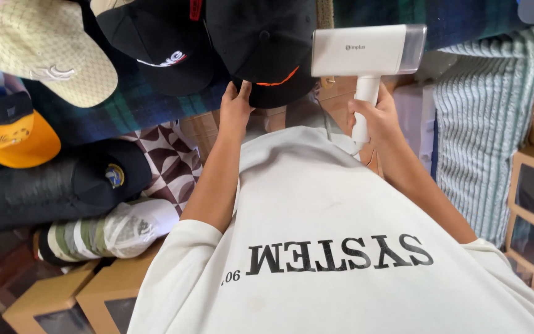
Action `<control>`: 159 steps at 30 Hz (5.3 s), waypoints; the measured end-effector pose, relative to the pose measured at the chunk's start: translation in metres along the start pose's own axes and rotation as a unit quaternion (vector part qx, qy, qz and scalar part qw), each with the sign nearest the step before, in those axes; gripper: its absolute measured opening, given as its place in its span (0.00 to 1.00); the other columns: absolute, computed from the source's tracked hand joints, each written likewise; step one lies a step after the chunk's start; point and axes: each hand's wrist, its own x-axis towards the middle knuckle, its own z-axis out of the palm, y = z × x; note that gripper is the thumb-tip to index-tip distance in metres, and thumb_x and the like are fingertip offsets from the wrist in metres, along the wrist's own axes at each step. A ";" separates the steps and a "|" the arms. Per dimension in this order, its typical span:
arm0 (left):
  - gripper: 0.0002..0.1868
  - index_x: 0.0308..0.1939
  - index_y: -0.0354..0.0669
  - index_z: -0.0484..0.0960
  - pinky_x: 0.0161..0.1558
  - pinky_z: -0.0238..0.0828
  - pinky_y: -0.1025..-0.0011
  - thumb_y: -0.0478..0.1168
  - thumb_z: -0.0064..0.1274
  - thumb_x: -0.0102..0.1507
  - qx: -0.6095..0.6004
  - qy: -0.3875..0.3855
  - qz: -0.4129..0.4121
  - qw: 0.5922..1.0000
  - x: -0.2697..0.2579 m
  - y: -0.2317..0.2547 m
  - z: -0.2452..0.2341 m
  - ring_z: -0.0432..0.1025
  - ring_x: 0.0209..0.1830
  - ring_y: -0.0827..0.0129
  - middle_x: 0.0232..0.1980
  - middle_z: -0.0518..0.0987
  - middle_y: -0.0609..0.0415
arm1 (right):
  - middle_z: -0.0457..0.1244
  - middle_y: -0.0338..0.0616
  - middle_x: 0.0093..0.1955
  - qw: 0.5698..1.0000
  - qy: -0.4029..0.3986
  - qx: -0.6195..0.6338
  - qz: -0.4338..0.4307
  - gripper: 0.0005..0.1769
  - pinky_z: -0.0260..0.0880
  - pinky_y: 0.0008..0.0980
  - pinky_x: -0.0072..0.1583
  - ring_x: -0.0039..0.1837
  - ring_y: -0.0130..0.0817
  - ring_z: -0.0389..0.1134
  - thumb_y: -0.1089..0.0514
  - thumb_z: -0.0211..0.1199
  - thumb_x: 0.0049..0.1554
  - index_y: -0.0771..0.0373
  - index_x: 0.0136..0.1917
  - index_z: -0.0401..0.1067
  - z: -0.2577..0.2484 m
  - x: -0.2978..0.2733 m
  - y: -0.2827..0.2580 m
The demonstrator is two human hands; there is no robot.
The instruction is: Cleaning and organizing a collection of baseball caps using a handheld steamer and a brush.
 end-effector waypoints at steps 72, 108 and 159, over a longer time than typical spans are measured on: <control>0.13 0.52 0.57 0.84 0.58 0.72 0.62 0.54 0.58 0.68 -0.228 -0.258 -0.104 0.933 0.074 -0.106 -0.022 0.81 0.49 0.67 0.47 0.86 0.61 | 0.56 0.63 0.74 0.950 0.145 -0.276 -0.004 0.39 0.48 0.56 0.78 0.78 0.53 0.54 0.60 0.77 0.53 0.73 0.71 0.61 0.087 -0.091 0.129; 0.23 0.42 0.54 0.77 0.47 0.65 0.68 0.67 0.53 0.66 -0.205 -0.051 0.034 0.977 0.051 -0.018 -0.026 0.73 0.40 0.69 0.38 0.76 0.61 | 0.55 0.35 0.30 0.962 0.049 0.252 0.093 0.15 0.65 0.33 0.43 0.33 0.28 0.59 0.55 0.56 0.43 0.54 0.47 0.68 0.001 0.033 0.009; 0.32 0.76 0.50 0.63 0.73 0.64 0.69 0.54 0.50 0.71 0.037 0.059 0.225 0.972 -0.001 0.053 -0.025 0.70 0.71 0.67 0.75 0.67 0.51 | 0.54 0.51 0.68 0.794 0.146 -0.583 -0.096 0.33 0.60 0.55 0.63 0.61 0.66 0.57 0.67 0.69 0.51 0.41 0.65 0.68 -0.053 0.173 0.001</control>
